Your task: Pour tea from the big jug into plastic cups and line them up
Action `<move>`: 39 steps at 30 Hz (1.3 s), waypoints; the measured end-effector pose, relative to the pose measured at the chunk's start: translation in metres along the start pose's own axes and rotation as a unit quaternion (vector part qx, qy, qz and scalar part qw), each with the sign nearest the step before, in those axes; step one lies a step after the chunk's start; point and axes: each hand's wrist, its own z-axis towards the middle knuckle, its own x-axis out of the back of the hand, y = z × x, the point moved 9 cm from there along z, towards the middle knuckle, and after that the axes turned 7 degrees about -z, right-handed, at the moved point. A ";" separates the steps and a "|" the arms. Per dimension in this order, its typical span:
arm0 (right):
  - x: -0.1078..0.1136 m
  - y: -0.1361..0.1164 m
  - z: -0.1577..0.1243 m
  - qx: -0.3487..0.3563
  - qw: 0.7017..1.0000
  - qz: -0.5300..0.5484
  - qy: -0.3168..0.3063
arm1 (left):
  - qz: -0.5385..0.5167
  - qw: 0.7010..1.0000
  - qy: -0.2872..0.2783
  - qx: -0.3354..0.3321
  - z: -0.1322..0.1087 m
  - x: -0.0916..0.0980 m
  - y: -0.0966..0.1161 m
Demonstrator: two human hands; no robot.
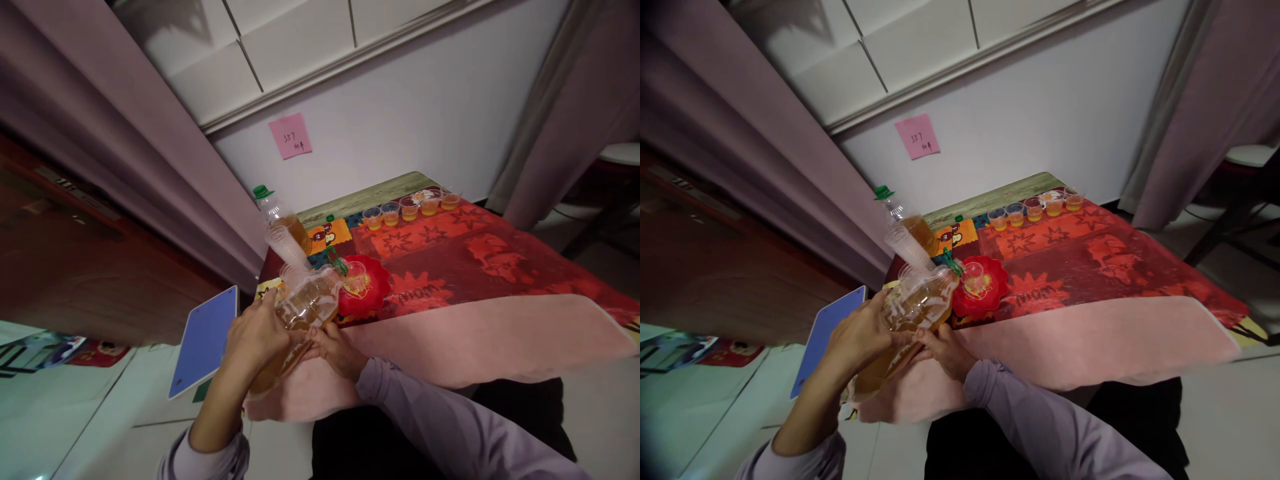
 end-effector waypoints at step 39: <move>0.002 0.003 0.001 -0.006 1.000 0.008 0.005 | -0.011 1.000 -0.004 -0.013 0.000 -0.001 0.001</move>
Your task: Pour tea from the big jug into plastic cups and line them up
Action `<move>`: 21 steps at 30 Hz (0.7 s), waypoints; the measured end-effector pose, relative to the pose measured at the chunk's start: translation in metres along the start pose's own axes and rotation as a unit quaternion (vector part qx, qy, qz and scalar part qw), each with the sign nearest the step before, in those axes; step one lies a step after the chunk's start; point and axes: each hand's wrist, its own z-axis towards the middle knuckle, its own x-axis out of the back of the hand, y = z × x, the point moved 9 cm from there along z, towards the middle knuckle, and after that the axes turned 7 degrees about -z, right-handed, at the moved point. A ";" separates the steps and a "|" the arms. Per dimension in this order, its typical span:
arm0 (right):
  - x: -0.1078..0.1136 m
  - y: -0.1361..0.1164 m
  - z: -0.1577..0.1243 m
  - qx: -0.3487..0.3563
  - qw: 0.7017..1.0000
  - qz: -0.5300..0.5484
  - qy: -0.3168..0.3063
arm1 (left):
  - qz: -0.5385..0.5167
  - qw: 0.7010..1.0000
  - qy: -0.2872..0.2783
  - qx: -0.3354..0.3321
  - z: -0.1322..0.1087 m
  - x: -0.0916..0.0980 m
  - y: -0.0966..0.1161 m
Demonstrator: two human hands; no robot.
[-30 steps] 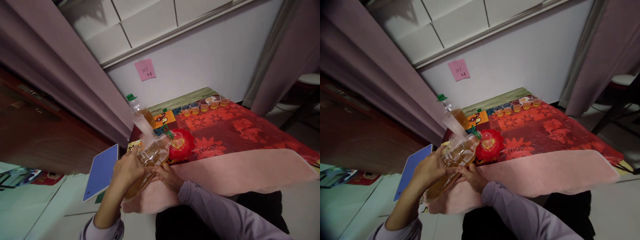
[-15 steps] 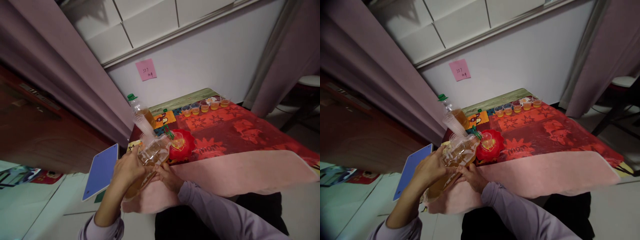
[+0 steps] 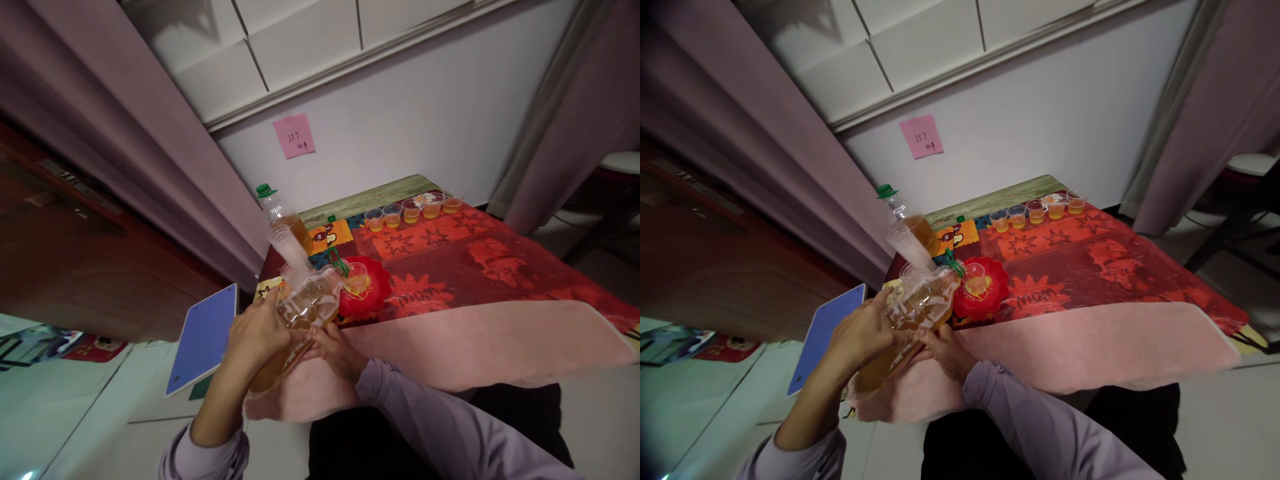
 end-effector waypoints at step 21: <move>0.002 -0.001 -0.002 -0.001 1.000 -0.012 -0.002 | -0.011 1.000 0.006 0.002 0.000 0.001 0.000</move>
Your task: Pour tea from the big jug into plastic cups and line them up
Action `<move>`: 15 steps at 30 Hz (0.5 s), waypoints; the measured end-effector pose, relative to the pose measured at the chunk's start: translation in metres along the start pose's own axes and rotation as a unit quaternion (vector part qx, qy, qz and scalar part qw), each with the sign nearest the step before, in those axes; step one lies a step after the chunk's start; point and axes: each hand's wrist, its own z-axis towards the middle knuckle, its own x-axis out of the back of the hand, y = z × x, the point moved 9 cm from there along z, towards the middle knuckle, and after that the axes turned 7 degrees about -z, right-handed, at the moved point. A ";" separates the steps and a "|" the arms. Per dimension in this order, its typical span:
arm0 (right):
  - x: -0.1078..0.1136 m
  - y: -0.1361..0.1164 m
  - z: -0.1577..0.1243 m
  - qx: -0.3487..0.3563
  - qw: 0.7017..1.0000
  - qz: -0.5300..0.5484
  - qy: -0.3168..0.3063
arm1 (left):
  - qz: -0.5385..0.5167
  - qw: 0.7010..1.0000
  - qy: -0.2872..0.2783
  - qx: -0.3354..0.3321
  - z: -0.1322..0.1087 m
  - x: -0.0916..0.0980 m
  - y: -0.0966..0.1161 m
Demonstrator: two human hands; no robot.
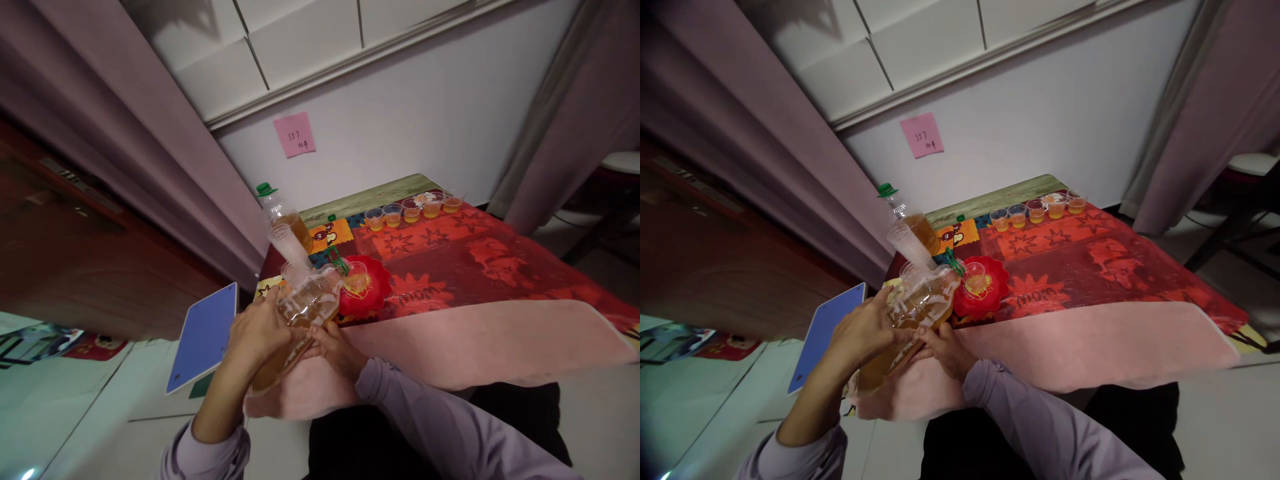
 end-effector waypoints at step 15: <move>-0.003 -0.005 -0.001 0.005 1.000 -0.004 -0.002 | -0.002 1.000 0.008 -0.001 0.001 -0.002 -0.003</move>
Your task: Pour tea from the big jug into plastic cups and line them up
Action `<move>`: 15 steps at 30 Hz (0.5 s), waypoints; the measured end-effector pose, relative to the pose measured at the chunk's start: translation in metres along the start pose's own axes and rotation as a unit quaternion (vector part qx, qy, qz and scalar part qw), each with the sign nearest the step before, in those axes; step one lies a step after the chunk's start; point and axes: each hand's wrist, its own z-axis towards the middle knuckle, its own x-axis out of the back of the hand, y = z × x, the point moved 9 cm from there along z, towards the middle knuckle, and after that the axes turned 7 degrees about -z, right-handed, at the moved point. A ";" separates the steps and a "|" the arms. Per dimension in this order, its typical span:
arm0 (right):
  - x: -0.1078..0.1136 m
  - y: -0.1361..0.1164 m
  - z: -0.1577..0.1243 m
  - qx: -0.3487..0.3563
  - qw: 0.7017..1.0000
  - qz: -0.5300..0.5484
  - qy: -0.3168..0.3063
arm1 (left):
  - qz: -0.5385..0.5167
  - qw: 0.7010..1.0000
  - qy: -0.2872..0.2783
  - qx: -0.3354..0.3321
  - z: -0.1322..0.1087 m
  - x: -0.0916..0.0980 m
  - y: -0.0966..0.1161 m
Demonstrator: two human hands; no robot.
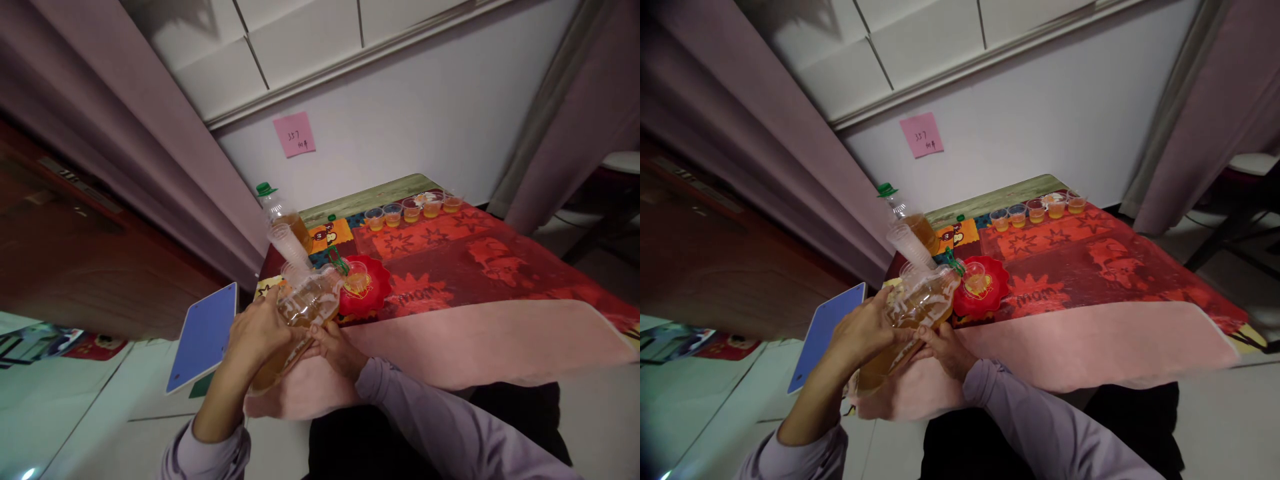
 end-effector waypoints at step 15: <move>0.009 -0.013 -0.001 0.030 0.997 -0.070 0.032 | -0.105 0.994 0.027 -0.031 0.003 -0.021 -0.020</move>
